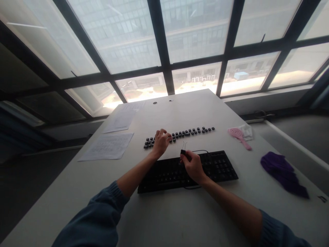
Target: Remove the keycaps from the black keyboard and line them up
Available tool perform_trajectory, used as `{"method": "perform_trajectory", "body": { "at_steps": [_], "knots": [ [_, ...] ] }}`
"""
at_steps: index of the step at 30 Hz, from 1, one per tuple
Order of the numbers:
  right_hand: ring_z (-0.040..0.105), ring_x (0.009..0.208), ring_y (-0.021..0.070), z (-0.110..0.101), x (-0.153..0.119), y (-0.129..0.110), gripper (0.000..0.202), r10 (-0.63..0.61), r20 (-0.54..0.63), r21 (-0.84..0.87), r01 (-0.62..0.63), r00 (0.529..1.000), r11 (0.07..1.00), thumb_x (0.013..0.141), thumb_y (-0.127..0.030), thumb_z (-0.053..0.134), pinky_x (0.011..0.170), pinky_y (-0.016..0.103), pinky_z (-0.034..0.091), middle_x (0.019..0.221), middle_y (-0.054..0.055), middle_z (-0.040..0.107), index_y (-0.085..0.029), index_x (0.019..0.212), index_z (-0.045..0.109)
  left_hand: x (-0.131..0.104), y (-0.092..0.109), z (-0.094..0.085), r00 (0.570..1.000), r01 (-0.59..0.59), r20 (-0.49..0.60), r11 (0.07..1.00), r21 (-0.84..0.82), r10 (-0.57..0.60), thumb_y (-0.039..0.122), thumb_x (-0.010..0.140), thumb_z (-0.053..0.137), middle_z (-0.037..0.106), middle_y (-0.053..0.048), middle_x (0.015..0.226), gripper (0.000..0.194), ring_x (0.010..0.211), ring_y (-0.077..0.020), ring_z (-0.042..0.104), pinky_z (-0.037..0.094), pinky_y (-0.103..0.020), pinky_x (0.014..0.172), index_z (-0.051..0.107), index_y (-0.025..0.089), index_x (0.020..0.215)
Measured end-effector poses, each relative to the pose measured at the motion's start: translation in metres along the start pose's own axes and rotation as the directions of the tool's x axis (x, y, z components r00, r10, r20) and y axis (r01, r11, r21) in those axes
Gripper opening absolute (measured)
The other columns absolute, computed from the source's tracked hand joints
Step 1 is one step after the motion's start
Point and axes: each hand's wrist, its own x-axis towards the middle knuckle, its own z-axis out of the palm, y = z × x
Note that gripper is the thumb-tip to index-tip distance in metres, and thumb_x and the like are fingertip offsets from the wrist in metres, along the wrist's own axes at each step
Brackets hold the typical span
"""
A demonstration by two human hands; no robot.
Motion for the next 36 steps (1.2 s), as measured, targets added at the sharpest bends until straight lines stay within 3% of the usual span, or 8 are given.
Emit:
{"method": "perform_trajectory", "body": {
  "at_steps": [4,7,10,16,24,36],
  "knots": [
    [0.056,0.065,0.0165,0.0,0.002,-0.001,0.019,-0.038,-0.08,0.024,0.04,0.996,0.999,0.086,-0.03,0.062,0.06,0.026,0.042,0.07,0.002,0.062,-0.018,0.072,0.063,-0.018,0.015,-0.022,1.0,0.006,-0.012,0.999,-0.047,-0.007,0.021,0.09,0.06,0.058,-0.008,0.102,0.013,0.099,-0.0254,0.049,0.042,-0.041,0.094,0.071,0.02,0.097],
    [0.05,0.061,0.015,-0.003,0.006,-0.004,0.02,0.025,-0.111,0.098,-0.014,0.993,0.995,0.085,-0.033,0.062,0.056,0.025,0.039,0.066,0.001,0.059,-0.017,0.074,0.065,-0.042,0.035,-0.035,0.999,-0.018,0.041,0.986,-0.167,0.025,0.019,0.092,0.055,0.062,-0.006,0.098,0.015,0.096,-0.0229,0.053,0.043,-0.039,0.093,0.068,0.02,0.099],
    [0.046,0.056,0.014,-0.009,0.009,-0.007,0.021,0.067,-0.074,0.138,-0.056,0.995,0.989,0.084,-0.033,0.063,0.052,0.026,0.036,0.06,-0.001,0.056,-0.016,0.072,0.065,-0.068,0.053,-0.043,0.993,0.009,0.111,0.953,-0.304,0.026,0.019,0.092,0.055,0.064,-0.005,0.096,0.014,0.096,-0.0218,0.056,0.044,-0.037,0.091,0.066,0.02,0.1],
    [0.048,0.063,0.0151,-0.018,0.003,-0.008,0.023,-0.115,0.061,-0.04,0.118,0.991,0.992,0.085,-0.025,0.062,0.058,0.026,0.037,0.064,-0.001,0.052,-0.018,0.063,0.062,-0.104,0.068,-0.037,0.975,0.114,0.22,0.896,-0.43,-0.018,0.031,0.086,0.069,0.065,-0.004,0.095,0.014,0.096,-0.0224,0.057,0.046,-0.036,0.088,0.067,0.02,0.096],
    [0.049,0.064,0.0157,-0.019,0.0,0.0,0.026,-0.129,0.099,-0.118,0.14,0.987,0.983,0.087,-0.023,0.061,0.059,0.027,0.037,0.064,-0.001,0.051,-0.018,0.062,0.058,-0.115,0.069,-0.025,0.963,0.127,0.268,0.898,-0.421,-0.01,0.028,0.073,0.082,0.066,-0.003,0.096,0.031,0.1,-0.0238,0.056,0.047,-0.036,0.089,0.068,0.022,0.1],
    [0.052,0.065,0.0164,-0.018,-0.001,-0.006,0.023,-0.185,0.205,-0.143,0.217,0.961,0.966,0.087,-0.02,0.06,0.061,0.027,0.039,0.065,0.0,0.055,-0.019,0.064,0.061,-0.118,0.068,-0.022,0.968,0.098,0.251,0.903,-0.419,0.012,0.024,0.08,0.076,0.067,-0.003,0.098,0.025,0.099,-0.0222,0.056,0.047,-0.035,0.09,0.069,0.023,0.104]
  ]
}}
